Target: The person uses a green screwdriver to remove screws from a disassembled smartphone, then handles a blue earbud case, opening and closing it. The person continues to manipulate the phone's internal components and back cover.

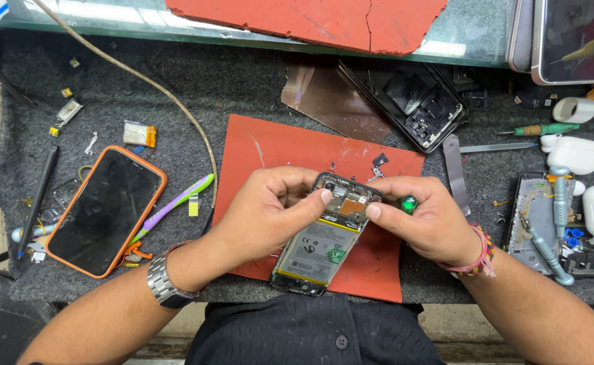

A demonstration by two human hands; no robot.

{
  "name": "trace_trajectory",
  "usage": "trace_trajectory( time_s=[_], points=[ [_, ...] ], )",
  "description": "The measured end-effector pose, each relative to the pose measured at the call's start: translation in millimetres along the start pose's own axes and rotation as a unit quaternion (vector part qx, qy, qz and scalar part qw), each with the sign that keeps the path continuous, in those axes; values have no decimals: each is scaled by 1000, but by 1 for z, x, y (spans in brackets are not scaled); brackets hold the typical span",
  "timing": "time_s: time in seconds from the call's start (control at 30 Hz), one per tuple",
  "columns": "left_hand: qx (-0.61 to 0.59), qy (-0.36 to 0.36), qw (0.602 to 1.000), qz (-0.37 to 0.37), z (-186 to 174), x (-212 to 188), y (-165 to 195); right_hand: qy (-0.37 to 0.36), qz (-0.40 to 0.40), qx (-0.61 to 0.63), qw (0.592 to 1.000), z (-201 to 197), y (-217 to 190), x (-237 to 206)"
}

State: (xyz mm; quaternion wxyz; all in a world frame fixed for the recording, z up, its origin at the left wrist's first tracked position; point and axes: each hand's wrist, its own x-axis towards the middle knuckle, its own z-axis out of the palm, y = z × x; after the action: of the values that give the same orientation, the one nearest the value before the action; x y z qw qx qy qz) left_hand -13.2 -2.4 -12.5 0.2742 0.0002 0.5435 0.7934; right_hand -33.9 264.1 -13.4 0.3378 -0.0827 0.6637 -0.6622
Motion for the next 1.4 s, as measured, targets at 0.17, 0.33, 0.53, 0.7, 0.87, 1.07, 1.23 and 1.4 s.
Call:
trace_trajectory(
  time_s=[0.17,0.33,0.53,0.7,0.87,1.07,1.23,1.4],
  points=[
    [-20,2,1000,10,3,-2,4,35,58,35,997,-4,1,-3],
    [-5,-8,1000,15,5,-5,4,47,61,47,996,-5,8,-4],
    [-5,-19,1000,15,7,-8,4,49,40,29,998,-6,13,-6],
    [-4,-15,1000,15,6,-7,4,61,54,64,995,-1,9,-3],
    [-6,2,1000,20,4,-4,1,117,-77,-81,987,2,0,0],
    [-14,15,999,37,0,-3,-1,190,-42,61,979,1,-5,2],
    [17,91,993,75,-16,2,7,238,-119,-104,958,-5,-17,8],
    [-34,143,986,82,-27,7,13,213,-157,-443,857,3,-34,10]
  ],
)
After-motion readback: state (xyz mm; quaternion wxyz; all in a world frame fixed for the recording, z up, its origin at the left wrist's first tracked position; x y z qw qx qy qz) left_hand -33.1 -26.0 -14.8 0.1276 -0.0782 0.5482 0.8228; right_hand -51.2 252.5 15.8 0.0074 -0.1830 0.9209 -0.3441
